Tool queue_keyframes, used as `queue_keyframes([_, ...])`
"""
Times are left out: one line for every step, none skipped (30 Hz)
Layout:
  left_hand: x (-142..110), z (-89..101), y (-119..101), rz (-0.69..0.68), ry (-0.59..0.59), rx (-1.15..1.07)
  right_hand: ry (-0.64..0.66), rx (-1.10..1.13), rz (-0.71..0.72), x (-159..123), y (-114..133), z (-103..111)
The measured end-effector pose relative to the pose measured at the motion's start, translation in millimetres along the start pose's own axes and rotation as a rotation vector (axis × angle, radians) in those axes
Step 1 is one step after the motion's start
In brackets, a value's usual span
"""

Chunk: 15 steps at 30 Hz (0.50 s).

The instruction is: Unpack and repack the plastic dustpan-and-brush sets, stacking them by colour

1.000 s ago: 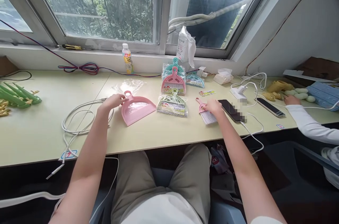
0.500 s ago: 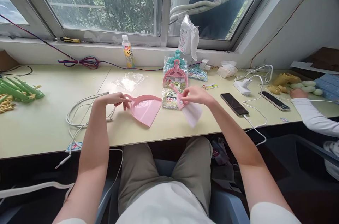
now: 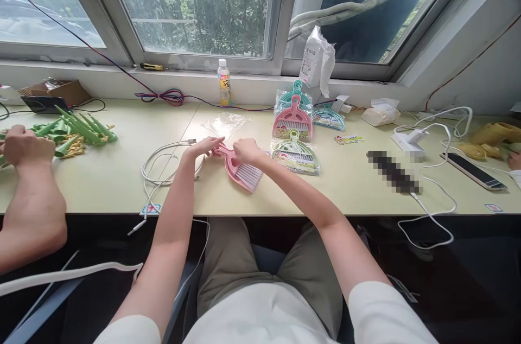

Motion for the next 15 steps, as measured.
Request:
queue_keyframes([-1, -5.4, -2, -0.014, 0.041, -0.023, -0.006, 0.009, -0.007, 0, 0, -2])
queue_keyframes([-1, -9.5, -3, -0.024, 0.075, -0.046, -0.011, 0.017, -0.013, -1, 0, -3])
queue_keyframes([-1, -12.2, -3, -0.026, 0.101, -0.071, -0.012, 0.024, -0.020, -3, 0, -5])
queue_keyframes([-2, -13.8, -2, -0.024, 0.122, -0.100, -0.012, 0.030, -0.028, -5, 0, -6])
queue_keyframes([-2, -14.9, 0, -0.021, 0.141, -0.134, -0.008, 0.035, -0.037, -6, 1, -7])
queue_keyframes([-1, -15.8, 1, -0.021, 0.160, -0.175, -0.006, 0.040, -0.047, -7, 1, -7])
queue_keyframes([-1, -16.4, 2, -0.023, 0.176, -0.220, -0.005, 0.045, -0.054, -8, 1, -8])
queue_keyframes([-1, -16.3, 3, -0.026, 0.183, -0.261, -0.006, 0.050, -0.058, -9, 2, -8])
queue_keyframes([0, -15.7, 4, -0.029, 0.182, -0.295, -0.009, 0.055, -0.059, -9, 2, -8])
queue_keyframes([1, -14.4, 4, -0.030, 0.172, -0.319, -0.015, 0.060, -0.058, -9, 3, -8])
queue_keyframes([2, -13.0, 5, -0.027, 0.156, -0.335, -0.021, 0.064, -0.056, -8, 4, -8])
queue_keyframes([3, -11.5, 6, -0.018, 0.138, -0.347, -0.026, 0.065, -0.054, -8, 5, -8])
queue_keyframes([4, -10.1, 8, -0.006, 0.118, -0.357, -0.029, 0.063, -0.055, -7, 5, -8])
queue_keyframes([5, -8.7, 9, 0.008, 0.099, -0.368, -0.028, 0.059, -0.057, -7, 5, -8])
queue_keyframes([6, -7.4, 10, 0.021, 0.081, -0.378, -0.023, 0.054, -0.061, -6, 5, -8])
Point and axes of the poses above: each hand's wrist, its own x-axis towards the middle knuckle, its own z-axis out of the back of the hand, y = z × x, the point moved 9 cm from there along x, towards the middle knuckle, and after that the axes turned 13 degrees about -x, right-handed, at the moved point
